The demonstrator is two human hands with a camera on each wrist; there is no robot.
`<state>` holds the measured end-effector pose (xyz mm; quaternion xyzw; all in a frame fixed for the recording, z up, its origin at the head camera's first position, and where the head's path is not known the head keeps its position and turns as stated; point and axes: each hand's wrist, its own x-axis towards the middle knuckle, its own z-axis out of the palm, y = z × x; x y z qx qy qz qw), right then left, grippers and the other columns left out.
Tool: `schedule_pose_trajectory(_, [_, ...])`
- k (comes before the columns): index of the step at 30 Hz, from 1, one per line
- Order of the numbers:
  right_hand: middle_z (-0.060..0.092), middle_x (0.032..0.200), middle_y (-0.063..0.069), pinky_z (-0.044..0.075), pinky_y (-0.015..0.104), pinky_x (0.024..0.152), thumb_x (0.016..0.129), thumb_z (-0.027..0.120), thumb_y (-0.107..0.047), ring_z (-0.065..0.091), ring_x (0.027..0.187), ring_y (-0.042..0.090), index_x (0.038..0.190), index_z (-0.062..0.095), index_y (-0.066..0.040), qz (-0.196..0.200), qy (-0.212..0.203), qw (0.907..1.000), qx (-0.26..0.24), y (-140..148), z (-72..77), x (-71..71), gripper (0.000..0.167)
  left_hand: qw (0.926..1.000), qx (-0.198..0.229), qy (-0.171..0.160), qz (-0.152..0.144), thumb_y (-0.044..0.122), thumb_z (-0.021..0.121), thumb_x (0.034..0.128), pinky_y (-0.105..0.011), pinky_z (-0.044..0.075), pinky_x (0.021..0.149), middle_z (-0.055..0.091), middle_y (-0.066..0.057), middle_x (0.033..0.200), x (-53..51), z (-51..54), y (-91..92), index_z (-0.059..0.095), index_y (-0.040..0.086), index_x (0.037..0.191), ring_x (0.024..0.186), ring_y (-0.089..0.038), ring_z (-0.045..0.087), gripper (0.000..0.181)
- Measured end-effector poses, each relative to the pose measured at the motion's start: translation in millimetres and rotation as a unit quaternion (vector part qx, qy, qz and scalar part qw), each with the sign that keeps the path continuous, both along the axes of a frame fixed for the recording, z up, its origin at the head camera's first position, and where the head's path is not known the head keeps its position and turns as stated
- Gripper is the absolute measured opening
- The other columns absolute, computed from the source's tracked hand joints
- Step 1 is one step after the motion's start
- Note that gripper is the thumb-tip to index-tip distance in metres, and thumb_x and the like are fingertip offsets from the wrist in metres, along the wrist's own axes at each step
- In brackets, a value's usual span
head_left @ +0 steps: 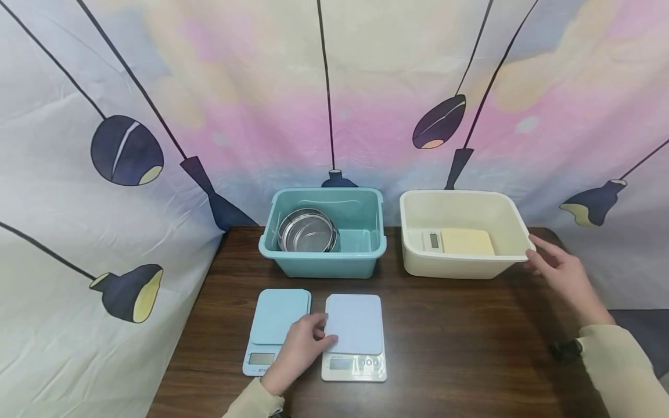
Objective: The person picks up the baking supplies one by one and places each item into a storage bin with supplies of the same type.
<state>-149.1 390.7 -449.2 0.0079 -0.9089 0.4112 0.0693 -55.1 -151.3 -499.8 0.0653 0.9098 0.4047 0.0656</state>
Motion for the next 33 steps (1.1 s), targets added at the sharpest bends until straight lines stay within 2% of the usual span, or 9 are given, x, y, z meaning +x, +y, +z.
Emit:
schedule_pose_trajectory(4, [0.067, 0.083, -0.029, 0.050, 0.010, 0.061, 0.108, 0.059, -0.033, 0.064, 0.074, -0.004, 0.157, 0.040, 0.001, 0.000, -0.005, 1.0000, -0.002, -0.2, 0.0, -0.5, 0.063, 1.0000, -0.005, -0.001, -0.003, 0.014, 0.086, 0.0850, -0.020, 0.054, 0.062, 0.067, -0.013, 0.102, 0.3, -2.4, 0.8, 0.065, -0.012, 0.127, 0.076, -0.010, 0.062, 0.054])
schedule_pose_trajectory(8, [0.066, 0.082, -0.030, 0.051, 0.009, 0.062, 0.108, 0.059, -0.032, 0.063, 0.075, -0.008, 0.157, 0.040, 0.002, 0.000, -0.004, 1.0000, -0.004, -0.6, -0.1, -0.1, 0.063, 0.9999, -0.011, 0.000, -0.007, 0.015, 0.087, 0.0834, -0.021, 0.052, 0.061, 0.063, -0.008, 0.093, -0.8, -4.3, 2.5, 0.063, -0.015, 0.126, 0.072, -0.007, 0.057, 0.058])
schedule_pose_trajectory(13, [0.066, 0.082, -0.030, 0.051, 0.009, 0.062, 0.108, 0.059, -0.032, 0.061, 0.075, -0.012, 0.157, 0.041, 0.002, -0.002, -0.002, 1.0000, -0.005, -1.1, -0.6, 0.0, 0.062, 0.9997, -0.019, -0.012, -0.003, 0.016, 0.089, 0.0802, -0.022, 0.048, 0.056, 0.057, -0.005, 0.083, -1.9, -5.9, 5.2, 0.060, -0.017, 0.125, 0.068, -0.009, 0.051, 0.064])
schedule_pose_trajectory(17, [0.066, 0.082, -0.031, 0.049, 0.008, 0.062, 0.108, 0.058, -0.034, 0.062, 0.075, -0.010, 0.157, 0.040, 0.001, -0.004, -0.006, 1.0000, -0.002, -1.1, -1.4, -0.6, 0.063, 0.9995, -0.019, -0.023, 0.008, 0.016, 0.089, 0.0805, -0.024, 0.046, 0.056, 0.056, -0.004, 0.081, -1.9, -6.9, 6.5, 0.061, -0.013, 0.118, 0.068, -0.012, 0.049, 0.055])
schedule_pose_trajectory(20, [0.066, 0.082, -0.031, 0.049, 0.008, 0.062, 0.108, 0.058, -0.033, 0.063, 0.075, -0.008, 0.157, 0.040, 0.000, -0.008, -0.006, 1.0000, -0.002, -0.6, -2.3, -0.9, 0.062, 0.9995, -0.020, -0.023, 0.013, 0.017, 0.089, 0.0810, -0.025, 0.045, 0.057, 0.056, -0.003, 0.079, -2.2, -7.1, 7.1, 0.061, -0.006, 0.107, 0.068, -0.013, 0.048, 0.045])
schedule_pose_trajectory(24, [0.066, 0.081, -0.031, 0.050, 0.008, 0.062, 0.108, 0.059, -0.032, 0.064, 0.075, -0.007, 0.157, 0.041, 0.001, -0.008, -0.001, 1.0000, -0.003, 0.2, -3.2, -0.7, 0.062, 0.9993, -0.028, -0.020, 0.013, 0.019, 0.090, 0.0815, -0.026, 0.045, 0.057, 0.055, -0.003, 0.078, -3.0, -6.7, 8.4, 0.059, -0.001, 0.098, 0.068, -0.013, 0.047, 0.040])
schedule_pose_trajectory(33, [0.067, 0.080, -0.029, 0.051, 0.010, 0.061, 0.108, 0.059, -0.031, 0.062, 0.074, -0.012, 0.156, 0.041, 0.002, -0.004, 0.009, 0.9999, -0.005, 0.1, -3.9, -0.5, 0.061, 0.9990, -0.031, -0.024, 0.023, 0.017, 0.089, 0.0817, -0.025, 0.046, 0.057, 0.056, -0.004, 0.078, -3.1, -8.0, 12.3, 0.060, -0.002, 0.097, 0.068, -0.013, 0.048, 0.038])
